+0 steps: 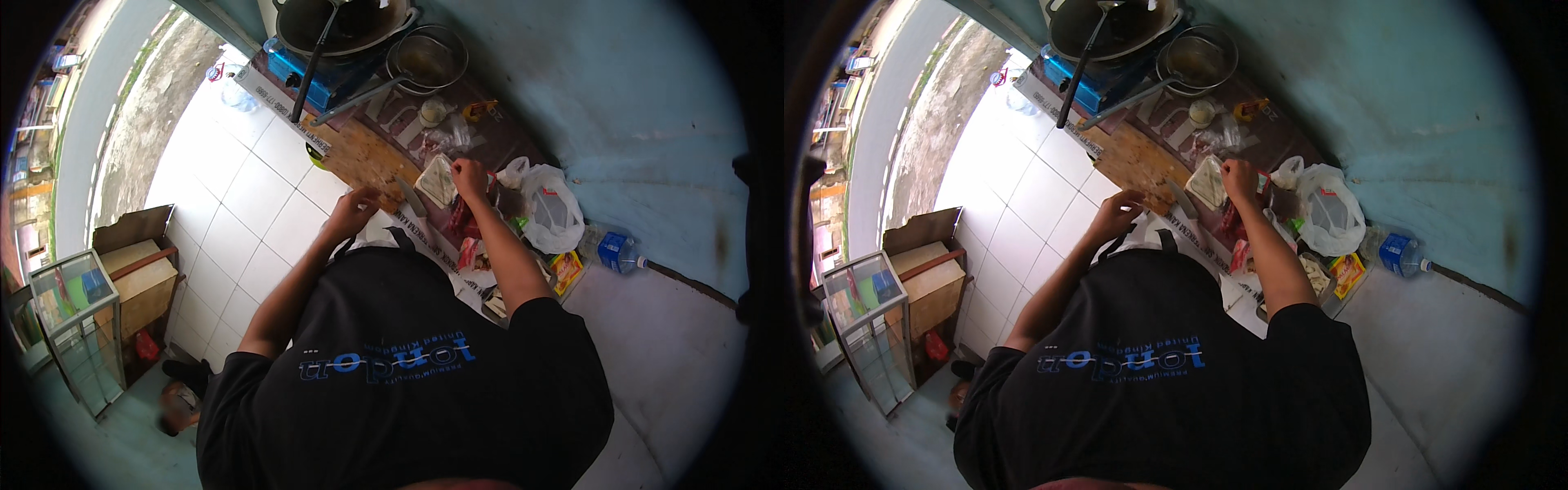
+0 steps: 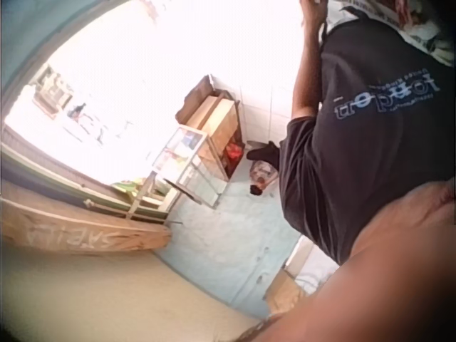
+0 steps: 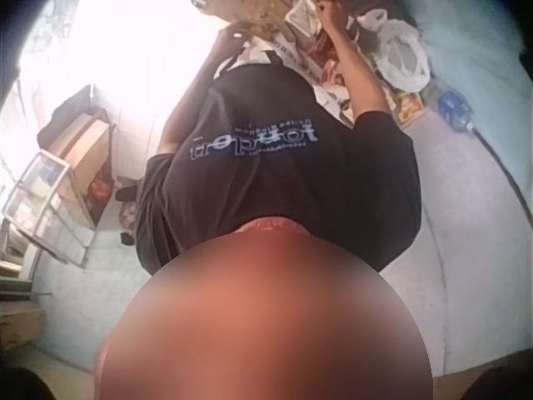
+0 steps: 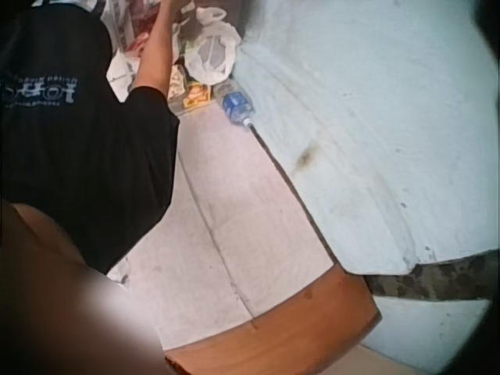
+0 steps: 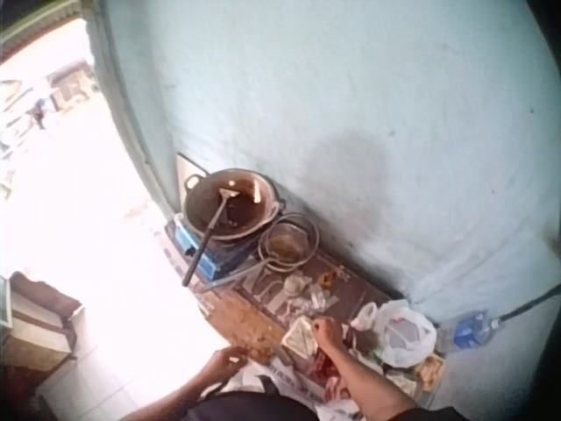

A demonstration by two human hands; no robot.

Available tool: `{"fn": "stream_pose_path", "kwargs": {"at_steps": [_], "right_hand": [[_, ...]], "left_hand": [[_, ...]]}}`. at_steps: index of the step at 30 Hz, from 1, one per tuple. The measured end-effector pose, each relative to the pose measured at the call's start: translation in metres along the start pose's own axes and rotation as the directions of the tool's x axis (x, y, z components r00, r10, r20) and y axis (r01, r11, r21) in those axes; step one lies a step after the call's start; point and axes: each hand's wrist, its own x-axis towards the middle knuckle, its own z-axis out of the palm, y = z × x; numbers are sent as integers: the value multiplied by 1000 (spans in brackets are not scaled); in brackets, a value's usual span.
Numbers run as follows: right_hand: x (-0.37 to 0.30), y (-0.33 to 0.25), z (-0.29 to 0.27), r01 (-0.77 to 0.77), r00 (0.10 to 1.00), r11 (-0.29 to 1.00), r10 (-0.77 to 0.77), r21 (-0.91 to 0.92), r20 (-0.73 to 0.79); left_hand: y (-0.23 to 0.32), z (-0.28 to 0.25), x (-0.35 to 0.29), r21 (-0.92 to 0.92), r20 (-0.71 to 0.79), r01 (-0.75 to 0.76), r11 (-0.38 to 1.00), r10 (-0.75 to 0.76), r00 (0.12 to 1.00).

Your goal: The person places a square wrapper on a wooden board, adds a dark granular filling from a plastic bag, spreads a white paste from a jar using a spoon, then folds and seals the wrapper into a rectangular packet.

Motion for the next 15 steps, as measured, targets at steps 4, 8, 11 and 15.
{"fn": "stream_pose_path", "kwargs": {"at_steps": [4,8,11,15], "right_hand": [[6,5,8,-137,986,985,126,104,111],[7,10,5,-77,975,996,66,48,210],[7,12,2,-136,973,991,134,-4,189],[11,16,-11,-175,985,984,175,32,14]], "left_hand": [[2,4,-4,-9,10,10,1000,-9,1000],[7,7,-7,-14,17,6,1000,-6,1000],[10,7,-11,11,27,52,999,-52,998],[9,7,-10,28,33,37,999,-38,999]]}}
